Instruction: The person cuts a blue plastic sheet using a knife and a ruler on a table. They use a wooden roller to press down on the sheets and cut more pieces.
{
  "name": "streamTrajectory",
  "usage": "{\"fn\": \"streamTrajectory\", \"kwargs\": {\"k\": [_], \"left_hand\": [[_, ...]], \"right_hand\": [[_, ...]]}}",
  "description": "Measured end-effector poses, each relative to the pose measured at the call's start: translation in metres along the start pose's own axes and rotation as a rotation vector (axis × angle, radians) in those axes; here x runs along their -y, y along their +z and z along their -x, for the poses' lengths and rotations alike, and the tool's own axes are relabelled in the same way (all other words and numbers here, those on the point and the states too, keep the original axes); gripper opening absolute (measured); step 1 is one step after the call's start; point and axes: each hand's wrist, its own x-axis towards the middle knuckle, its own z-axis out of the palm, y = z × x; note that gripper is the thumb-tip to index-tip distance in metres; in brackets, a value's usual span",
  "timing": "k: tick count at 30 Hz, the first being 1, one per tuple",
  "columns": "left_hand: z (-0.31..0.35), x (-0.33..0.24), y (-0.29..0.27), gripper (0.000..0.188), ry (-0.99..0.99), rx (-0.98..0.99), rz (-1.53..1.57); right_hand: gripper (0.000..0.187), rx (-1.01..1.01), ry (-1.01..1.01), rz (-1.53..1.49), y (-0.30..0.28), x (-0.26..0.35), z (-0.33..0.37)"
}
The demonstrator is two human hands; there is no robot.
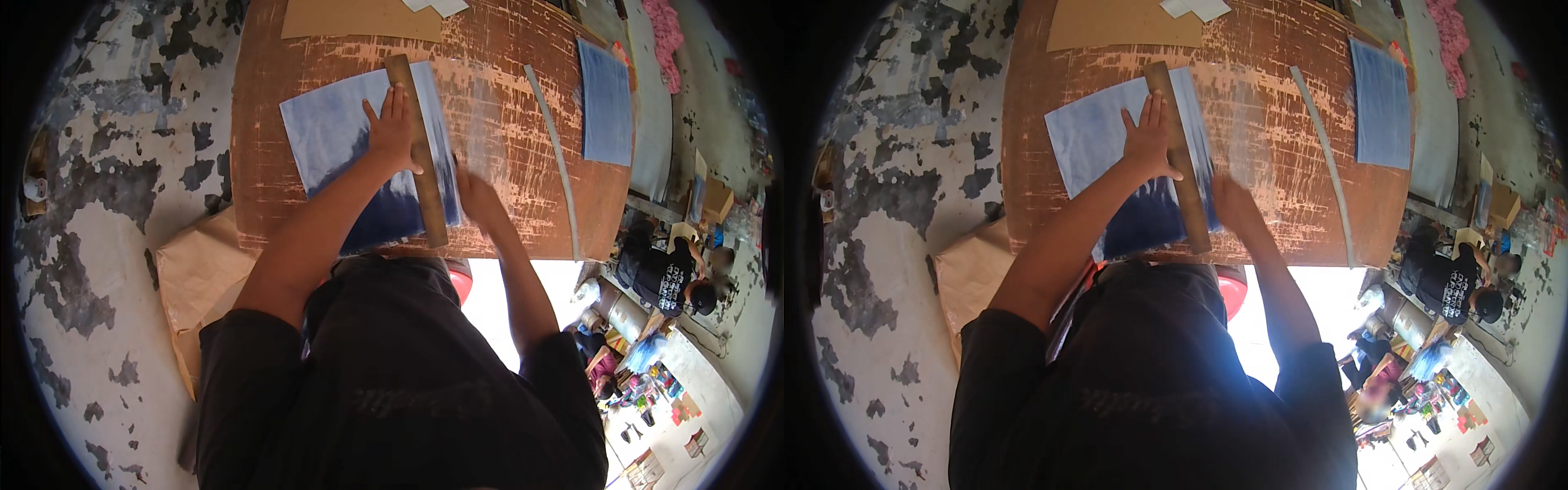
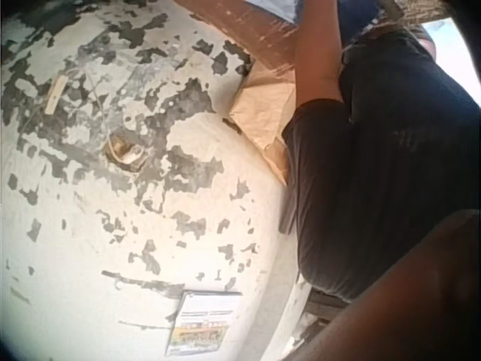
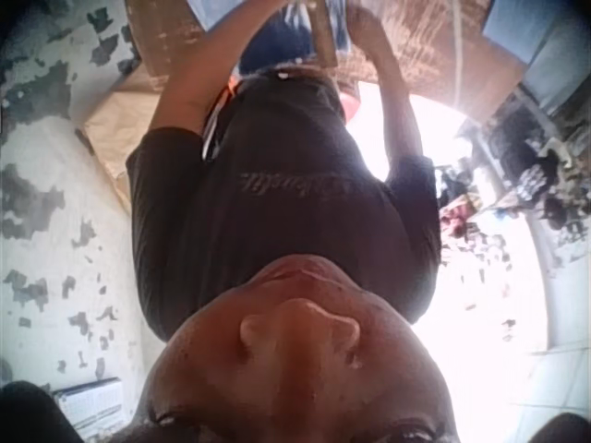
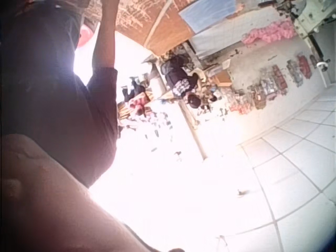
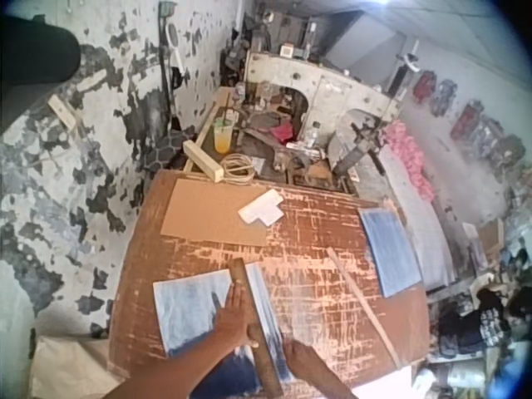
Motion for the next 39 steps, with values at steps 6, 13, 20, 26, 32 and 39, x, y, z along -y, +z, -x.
{"fn": "streamTrajectory", "kwargs": {"k": [6,13,20,26,32,39], "left_hand": [[-0.001,-0.005,-0.006,0.164,0.048,-0.029,0.041],[0.001,-0.002,-0.001,0.164,0.034,-0.034,0.039],[0.0,-0.005,-0.01,0.162,0.04,-0.009,0.021],[-0.001,-0.004,0.001,0.162,0.008,-0.018,0.005],[0.003,-0.001,-0.007,0.165,0.022,0.001,0.043],[0.0,-0.005,0.0,0.165,0.049,-0.034,0.06]], "right_hand": [[0.033,-0.152,-0.354,0.263,0.002,0.048,-0.202],[0.048,0.057,-0.255,0.321,0.005,0.067,-0.239],[0.038,0.024,-0.27,0.355,0.01,0.055,-0.198],[0.044,0.07,-0.151,0.199,0.037,0.012,-0.063],[0.053,0.141,0.17,0.021,0.078,-0.053,0.084],[0.048,0.33,0.34,0.079,0.067,-0.059,0.128]]}}
